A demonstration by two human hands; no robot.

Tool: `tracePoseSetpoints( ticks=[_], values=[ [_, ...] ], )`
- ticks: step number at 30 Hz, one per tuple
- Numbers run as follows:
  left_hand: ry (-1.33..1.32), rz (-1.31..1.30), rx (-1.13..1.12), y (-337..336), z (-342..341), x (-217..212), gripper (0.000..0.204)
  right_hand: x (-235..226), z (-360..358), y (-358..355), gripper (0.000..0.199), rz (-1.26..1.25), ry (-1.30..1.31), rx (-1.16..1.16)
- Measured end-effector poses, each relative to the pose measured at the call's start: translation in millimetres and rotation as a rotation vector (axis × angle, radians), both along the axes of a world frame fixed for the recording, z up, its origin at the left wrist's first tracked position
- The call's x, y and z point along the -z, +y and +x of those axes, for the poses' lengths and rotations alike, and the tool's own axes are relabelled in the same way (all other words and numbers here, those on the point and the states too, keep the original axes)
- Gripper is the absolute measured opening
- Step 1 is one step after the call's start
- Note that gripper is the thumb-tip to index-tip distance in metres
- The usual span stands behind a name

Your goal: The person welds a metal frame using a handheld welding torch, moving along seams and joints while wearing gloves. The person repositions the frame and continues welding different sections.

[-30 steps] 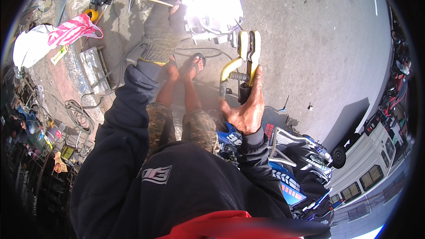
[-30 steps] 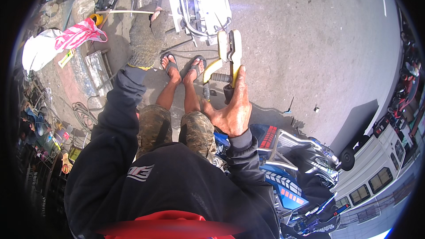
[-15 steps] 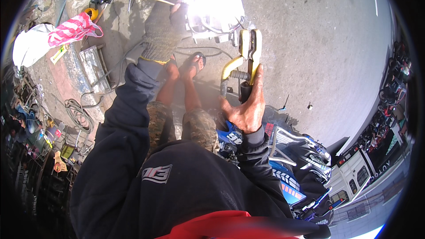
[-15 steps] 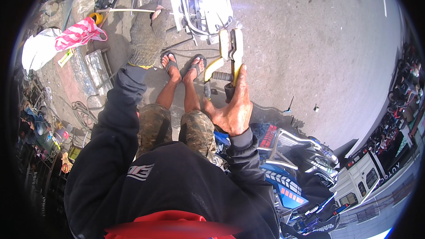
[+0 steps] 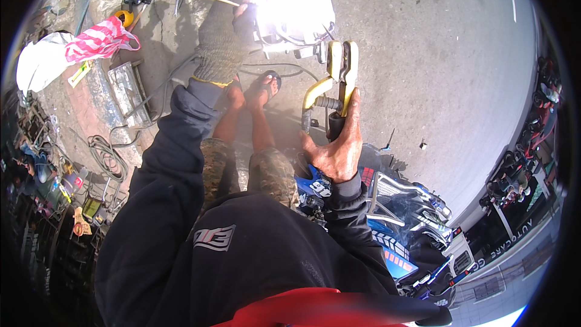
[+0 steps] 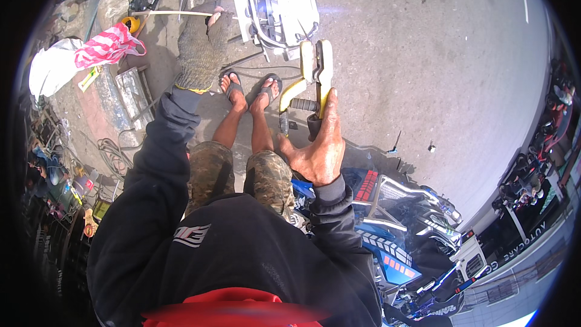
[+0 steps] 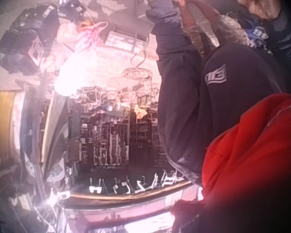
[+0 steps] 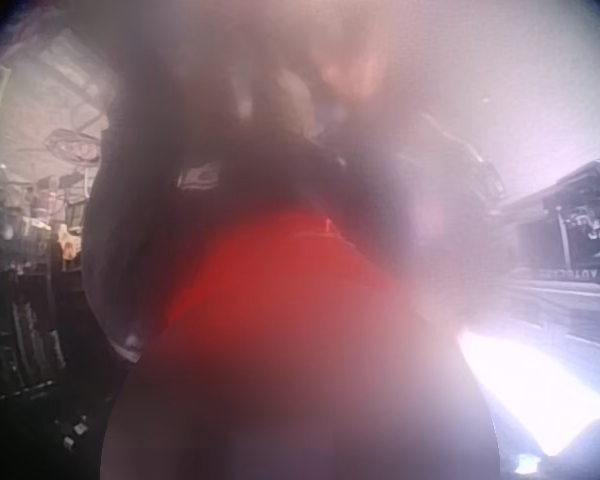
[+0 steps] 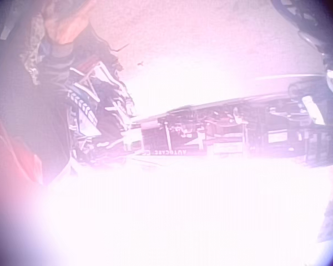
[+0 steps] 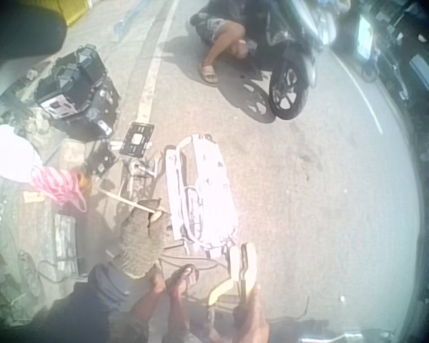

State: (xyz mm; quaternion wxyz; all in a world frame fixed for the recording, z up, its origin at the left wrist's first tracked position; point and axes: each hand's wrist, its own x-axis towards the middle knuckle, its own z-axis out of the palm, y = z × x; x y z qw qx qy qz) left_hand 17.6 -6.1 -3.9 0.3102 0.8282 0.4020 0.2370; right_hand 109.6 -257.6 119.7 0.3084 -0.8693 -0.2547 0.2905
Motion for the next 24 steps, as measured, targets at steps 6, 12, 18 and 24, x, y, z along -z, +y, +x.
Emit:
tracePoseSetpoints(
  ticks=[6,12,18,24],
  values=[
    [0.029,-0.009,0.020,1,0,5,0.036,0,1,1,0.115,-0.007,-0.013,-0.014],
    [0.000,0.135,0.102,4,1,2,0.030,0,0,0,0.116,-0.030,-0.011,-0.008],
    [-0.116,0.016,0.034,0,4,-3,0.031,6,-2,-1,0.122,0.125,-0.087,0.018],
    [-0.060,0.122,0.146,6,1,0,0.027,-9,1,-11,0.130,0.045,0.250,0.279]
  ],
)
